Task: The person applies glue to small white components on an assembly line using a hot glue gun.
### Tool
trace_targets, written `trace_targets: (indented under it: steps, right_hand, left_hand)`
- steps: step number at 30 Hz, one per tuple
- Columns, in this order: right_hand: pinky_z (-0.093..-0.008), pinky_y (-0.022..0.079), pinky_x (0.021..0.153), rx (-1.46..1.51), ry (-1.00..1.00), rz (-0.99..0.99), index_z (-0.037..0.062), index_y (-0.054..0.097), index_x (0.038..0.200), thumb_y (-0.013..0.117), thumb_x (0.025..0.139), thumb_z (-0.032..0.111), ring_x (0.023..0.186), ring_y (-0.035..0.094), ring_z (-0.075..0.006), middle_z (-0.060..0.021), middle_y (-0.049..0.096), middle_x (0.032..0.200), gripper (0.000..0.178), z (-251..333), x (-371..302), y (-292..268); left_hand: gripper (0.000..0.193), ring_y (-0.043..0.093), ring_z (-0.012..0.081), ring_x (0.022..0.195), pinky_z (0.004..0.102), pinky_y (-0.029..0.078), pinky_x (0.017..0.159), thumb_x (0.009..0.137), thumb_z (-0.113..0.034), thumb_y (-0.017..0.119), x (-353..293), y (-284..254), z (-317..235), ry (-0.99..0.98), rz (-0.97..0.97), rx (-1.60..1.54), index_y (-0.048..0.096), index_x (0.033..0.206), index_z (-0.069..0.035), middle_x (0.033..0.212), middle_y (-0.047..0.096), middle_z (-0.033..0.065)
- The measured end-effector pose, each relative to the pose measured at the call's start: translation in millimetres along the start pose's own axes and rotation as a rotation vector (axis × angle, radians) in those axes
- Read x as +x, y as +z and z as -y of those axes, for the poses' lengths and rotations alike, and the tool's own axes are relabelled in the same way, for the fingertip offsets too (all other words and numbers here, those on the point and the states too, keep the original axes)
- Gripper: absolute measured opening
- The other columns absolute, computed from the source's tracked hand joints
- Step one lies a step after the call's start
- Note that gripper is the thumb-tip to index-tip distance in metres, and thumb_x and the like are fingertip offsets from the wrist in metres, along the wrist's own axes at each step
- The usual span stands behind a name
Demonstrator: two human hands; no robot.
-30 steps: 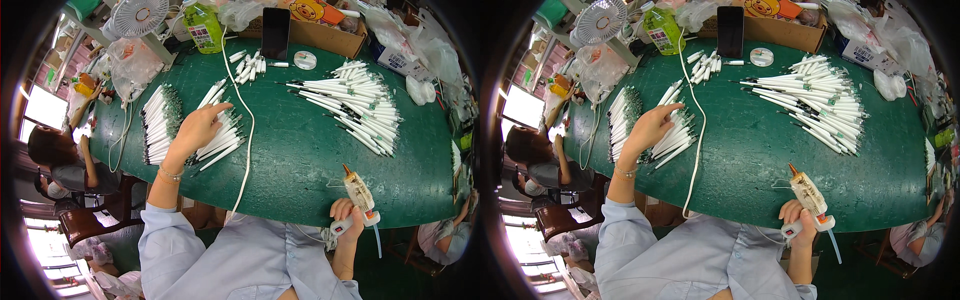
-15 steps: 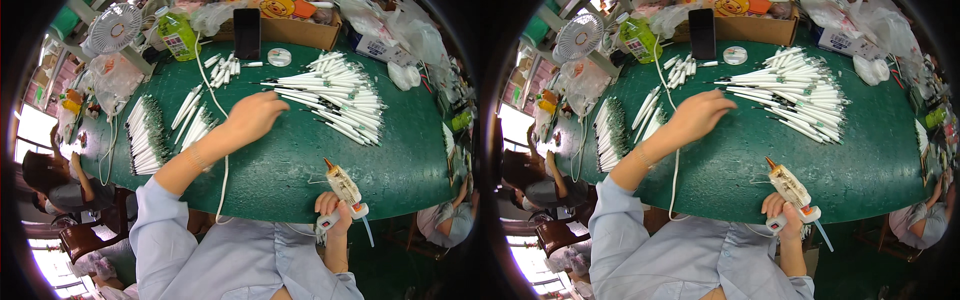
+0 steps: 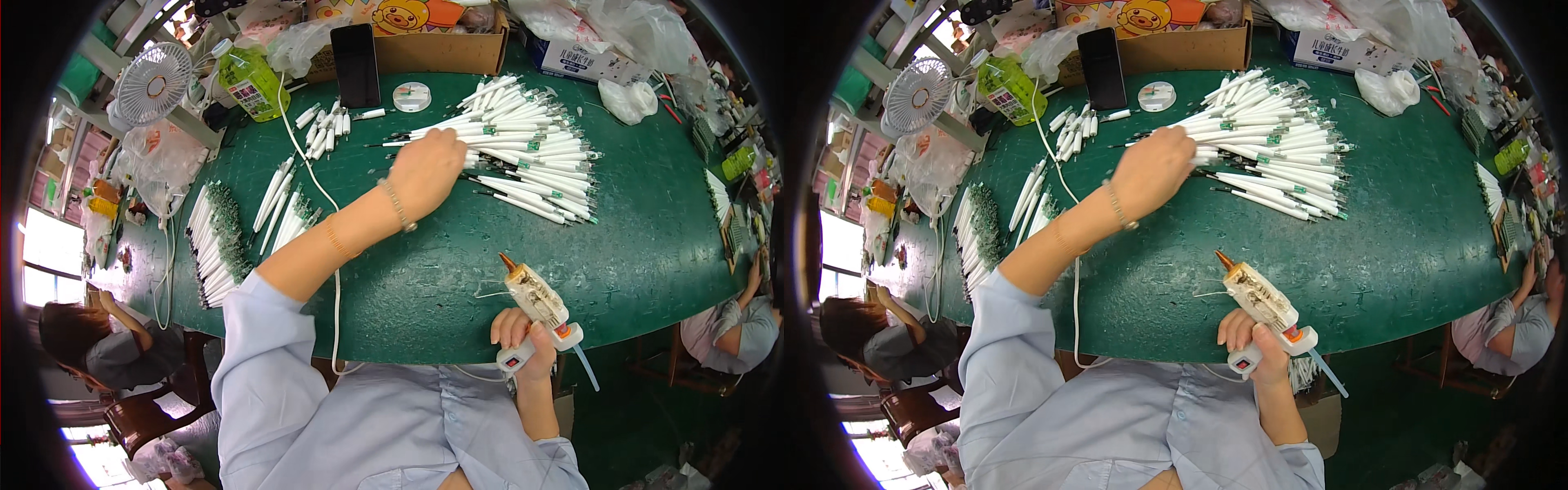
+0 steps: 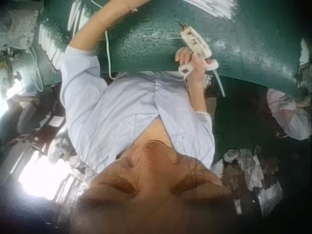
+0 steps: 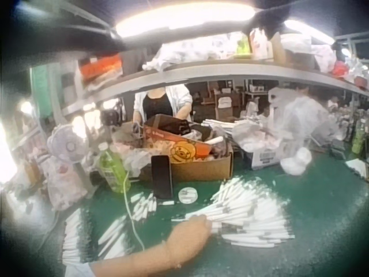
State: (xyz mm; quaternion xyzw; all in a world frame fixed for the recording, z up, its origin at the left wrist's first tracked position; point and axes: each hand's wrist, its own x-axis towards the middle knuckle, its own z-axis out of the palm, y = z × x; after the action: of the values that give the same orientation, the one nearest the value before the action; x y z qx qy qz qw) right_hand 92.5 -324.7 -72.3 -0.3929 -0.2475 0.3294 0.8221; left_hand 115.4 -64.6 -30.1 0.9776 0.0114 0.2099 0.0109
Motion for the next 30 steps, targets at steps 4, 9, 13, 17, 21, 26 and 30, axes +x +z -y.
trace_targets:
  steps: [4,9,13,17,21,26,30]
  right_hand:
    - [-0.0304,0.037,0.052,0.0,0.009,-0.01,0.0058,0.042,0.054,0.044,0.083,0.033,0.054,0.045,-0.0206,-0.0095,0.043,0.052,0.039,0.4,-1.0,-0.8]
    - [-0.0329,0.04,0.056,-0.039,0.101,0.025,0.0031,0.047,0.055,0.048,0.08,0.033,0.058,0.049,-0.0226,-0.011,0.047,0.054,0.039,0.6,1.3,9.6]
    - [-0.0353,0.042,0.06,-0.051,0.172,0.043,0.0021,0.05,0.058,0.05,0.078,0.033,0.06,0.05,-0.023,-0.0109,0.049,0.056,0.037,-7.5,1.4,24.6]
    - [-0.0365,0.042,0.063,-0.042,0.258,0.092,0.0022,0.05,0.059,0.052,0.078,0.033,0.064,0.05,-0.023,-0.011,0.049,0.058,0.036,-11.5,-0.5,31.5]
    - [-0.0355,0.041,0.062,-0.083,0.299,0.117,0.0025,0.049,0.059,0.051,0.078,0.032,0.064,0.05,-0.0234,-0.0118,0.049,0.059,0.035,-13.0,-2.5,31.3]
    - [-0.0351,0.041,0.06,-0.081,0.278,0.132,0.0029,0.048,0.058,0.05,0.079,0.03,0.061,0.049,-0.0231,-0.0119,0.049,0.058,0.034,-14.1,-2.1,31.2]
    - [-0.0346,0.041,0.057,-0.095,0.275,0.124,0.0025,0.048,0.058,0.05,0.079,0.029,0.058,0.048,-0.0224,-0.0107,0.048,0.056,0.034,-12.0,-0.2,33.6]
  left_hand:
    - [0.024,0.057,0.0288,0.067,0.0342,0.047,0.062,0.076,-0.011,0.059,-38.9,-61.8,-17.5,-0.158,0.069,-0.053,0.049,0.097,-0.005,0.076,0.056,0.0135]
    - [0.046,0.058,0.0122,0.061,0.0211,0.045,0.05,0.077,0.001,0.058,-83.9,-104.6,-39.3,-0.559,0.345,-1.009,0.044,0.12,-0.01,0.075,0.055,0.007]
    - [0.045,0.052,0.0051,0.058,0.0178,0.042,0.047,0.078,0.0,0.058,-110.4,-105.6,-43.0,-0.612,0.398,-1.037,0.044,0.12,-0.008,0.069,0.048,0.0012]
    - [0.045,0.043,0.0013,0.051,0.0168,0.035,0.045,0.076,-0.002,0.063,-119.9,-100.2,-45.0,-0.554,0.375,-0.954,0.046,0.117,-0.008,0.064,0.043,-0.0029]
    - [0.046,0.038,0.0011,0.048,0.0169,0.033,0.044,0.074,-0.002,0.065,-119.4,-101.1,-46.5,-0.556,0.363,-0.912,0.048,0.116,-0.008,0.06,0.041,-0.0037]
    - [0.046,0.037,0.0051,0.045,0.02,0.032,0.043,0.07,-0.003,0.066,-119.8,-98.8,-47.5,-0.463,0.32,-0.788,0.051,0.112,-0.01,0.055,0.038,-0.0022]
    - [0.047,0.037,0.0073,0.045,0.0217,0.031,0.043,0.068,-0.003,0.067,-119.7,-97.8,-48.2,-0.43,0.312,-0.773,0.051,0.112,-0.011,0.055,0.038,-0.0013]
